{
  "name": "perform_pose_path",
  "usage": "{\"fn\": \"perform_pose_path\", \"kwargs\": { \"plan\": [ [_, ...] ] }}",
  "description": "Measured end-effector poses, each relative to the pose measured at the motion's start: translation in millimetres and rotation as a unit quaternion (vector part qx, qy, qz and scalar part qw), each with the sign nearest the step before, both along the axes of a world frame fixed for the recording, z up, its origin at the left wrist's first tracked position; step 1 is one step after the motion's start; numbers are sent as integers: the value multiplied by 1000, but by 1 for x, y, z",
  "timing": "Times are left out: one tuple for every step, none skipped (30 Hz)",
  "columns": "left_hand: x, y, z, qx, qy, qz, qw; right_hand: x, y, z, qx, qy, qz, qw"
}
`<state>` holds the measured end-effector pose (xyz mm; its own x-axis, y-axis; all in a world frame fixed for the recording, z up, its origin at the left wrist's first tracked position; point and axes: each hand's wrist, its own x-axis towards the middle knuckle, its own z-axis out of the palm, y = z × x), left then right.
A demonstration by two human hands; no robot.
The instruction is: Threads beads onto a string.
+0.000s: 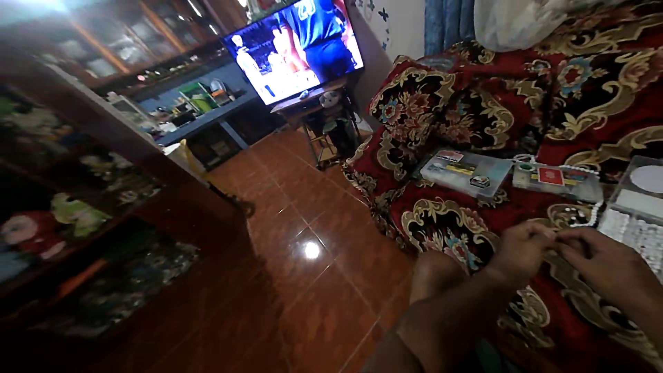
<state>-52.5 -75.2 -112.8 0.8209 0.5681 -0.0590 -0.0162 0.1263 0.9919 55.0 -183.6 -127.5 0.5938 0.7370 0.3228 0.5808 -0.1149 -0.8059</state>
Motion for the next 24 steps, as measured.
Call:
{"fn": "perform_pose_path", "kwargs": {
  "plan": [
    [-2, 1, -1, -15, 11, 0, 1000, -2, 0, 0, 3, 3, -1, 1000],
    [-3, 2, -3, -33, 23, 3, 999, -3, 1, 1, 0, 8, -1, 1000],
    [-4, 3, -6, -53, 31, 6, 998, -6, 0, 2, -3, 7, 0, 1000],
    [-5, 4, -10, -74, 37, 9, 997, -7, 0, 2, -6, -1, 4, 1000],
    [-6, 4, -13, -91, 40, 10, 995, -8, 1, 1, -8, -13, 9, 1000],
    [-7, 4, -16, -106, 40, 10, 994, -7, 1, -2, -9, -31, 13, 999],
    [-8, 4, -19, -120, 36, 9, 992, -7, 2, -6, -8, -48, 16, 999],
    [-8, 4, -21, -134, 32, 9, 990, -7, 2, -8, -9, -63, 15, 998],
    [-8, 4, -23, -145, 30, 9, 989, -8, 2, -8, -15, -74, 14, 997],
    [-7, 4, -25, -155, 29, 10, 987, -9, 2, -7, -27, -77, 12, 997],
    [-8, 5, -25, -160, 28, 6, 987, -10, 1, -5, -39, -74, 10, 996],
    [-8, 5, -25, -163, 26, 2, 986, -12, 1, -2, -50, -66, 9, 997],
    [-8, 6, -25, -162, 25, -3, 986, -13, 0, 0, -53, -59, 6, 997],
    [-8, 6, -25, -161, 22, -5, 987, -14, 0, 1, -51, -49, 5, 997],
    [-7, 5, -25, -155, 17, -3, 988, -15, 0, 3, -51, -31, 4, 998],
    [-6, 5, -23, -143, 6, -2, 990, -15, 0, 4, -54, -6, 3, 999],
    [-6, 5, -21, -121, -5, -5, 993, -13, 0, 4, -60, 21, 1, 998],
    [-7, 5, -17, -86, -16, -16, 996, -10, 1, 3, -61, 49, -1, 997],
    [-9, 7, -11, -40, -26, -31, 998, -6, 1, 1, -54, 81, 3, 995],
    [-12, 10, -5, 21, -32, -48, 998, -1, 1, -4, -39, 120, 11, 992],
    [-15, 14, -1, 92, -35, -65, 993, 4, 1, -8, -18, 166, 22, 986],
    [-17, 18, 0, 167, -36, -78, 982, 5, 1, -10, 0, 219, 35, 975],
    [-19, 23, 1, 235, -34, -87, 967, 5, 1, -9, 12, 267, 45, 963],
    [-21, 27, 0, 295, -30, -96, 950, 4, 1, -9, 21, 308, 55, 950]
  ]
}}
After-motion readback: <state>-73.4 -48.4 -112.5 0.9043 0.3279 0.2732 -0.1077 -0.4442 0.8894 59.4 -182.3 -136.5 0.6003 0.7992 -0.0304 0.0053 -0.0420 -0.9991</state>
